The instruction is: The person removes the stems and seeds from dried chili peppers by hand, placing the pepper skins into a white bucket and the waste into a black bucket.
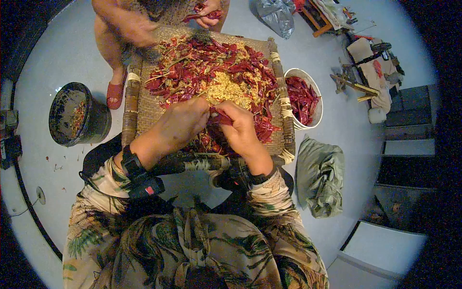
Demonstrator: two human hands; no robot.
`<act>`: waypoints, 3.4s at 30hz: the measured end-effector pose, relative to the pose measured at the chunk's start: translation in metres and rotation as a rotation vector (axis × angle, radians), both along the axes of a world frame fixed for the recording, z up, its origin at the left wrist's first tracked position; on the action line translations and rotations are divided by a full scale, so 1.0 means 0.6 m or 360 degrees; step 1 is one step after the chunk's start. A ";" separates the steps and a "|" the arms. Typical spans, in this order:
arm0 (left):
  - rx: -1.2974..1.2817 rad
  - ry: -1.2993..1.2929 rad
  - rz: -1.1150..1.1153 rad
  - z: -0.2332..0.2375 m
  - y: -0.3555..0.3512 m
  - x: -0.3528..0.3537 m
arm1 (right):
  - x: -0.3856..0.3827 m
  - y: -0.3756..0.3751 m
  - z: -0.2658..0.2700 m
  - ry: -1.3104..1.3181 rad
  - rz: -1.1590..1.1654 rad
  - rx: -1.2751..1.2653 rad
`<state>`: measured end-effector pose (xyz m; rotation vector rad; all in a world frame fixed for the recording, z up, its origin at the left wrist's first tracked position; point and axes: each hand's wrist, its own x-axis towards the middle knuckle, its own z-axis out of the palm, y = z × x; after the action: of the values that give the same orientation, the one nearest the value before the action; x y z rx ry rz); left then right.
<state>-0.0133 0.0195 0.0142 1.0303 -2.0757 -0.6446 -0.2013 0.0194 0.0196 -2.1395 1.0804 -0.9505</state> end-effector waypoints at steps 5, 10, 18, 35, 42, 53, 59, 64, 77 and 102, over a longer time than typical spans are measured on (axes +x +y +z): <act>0.0355 0.0086 0.0061 0.029 0.008 0.001 | 0.002 0.005 -0.016 -0.0290 -0.0068 0.0433; 0.0613 0.0649 -0.0010 0.010 0.002 0.002 | 0.010 0.012 0.002 -0.0665 -0.0094 0.0810; 0.1274 0.1064 -0.0057 0.015 -0.002 0.001 | 0.005 0.007 -0.010 -0.1069 0.0027 0.1222; 0.2063 0.1954 -0.0665 0.002 0.007 -0.002 | -0.003 0.011 -0.005 -0.1588 0.0403 0.1523; 0.1362 0.1400 -0.0215 0.022 0.001 0.002 | -0.008 -0.003 0.002 -0.1191 0.0146 0.1235; 0.1707 0.1590 -0.0363 0.053 -0.010 0.029 | -0.020 -0.010 0.007 -0.0735 -0.0176 0.0826; 0.1581 0.1256 -0.0233 0.037 -0.006 0.021 | -0.012 -0.010 0.012 -0.0331 -0.0125 0.0196; 0.1556 0.1095 -0.0094 0.030 -0.004 0.012 | -0.010 -0.008 0.022 -0.0082 -0.0033 -0.0123; 0.1615 0.1205 -0.0001 0.013 -0.001 0.008 | 0.000 -0.003 0.019 0.0279 0.0002 -0.0463; 0.1467 0.1671 -0.0081 -0.001 0.009 -0.017 | 0.041 0.016 -0.014 -0.1260 -0.0206 0.1131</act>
<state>-0.0235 0.0251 0.0135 0.7750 -0.8403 -1.7850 -0.1769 0.0289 0.0113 -0.9880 0.9363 -1.1093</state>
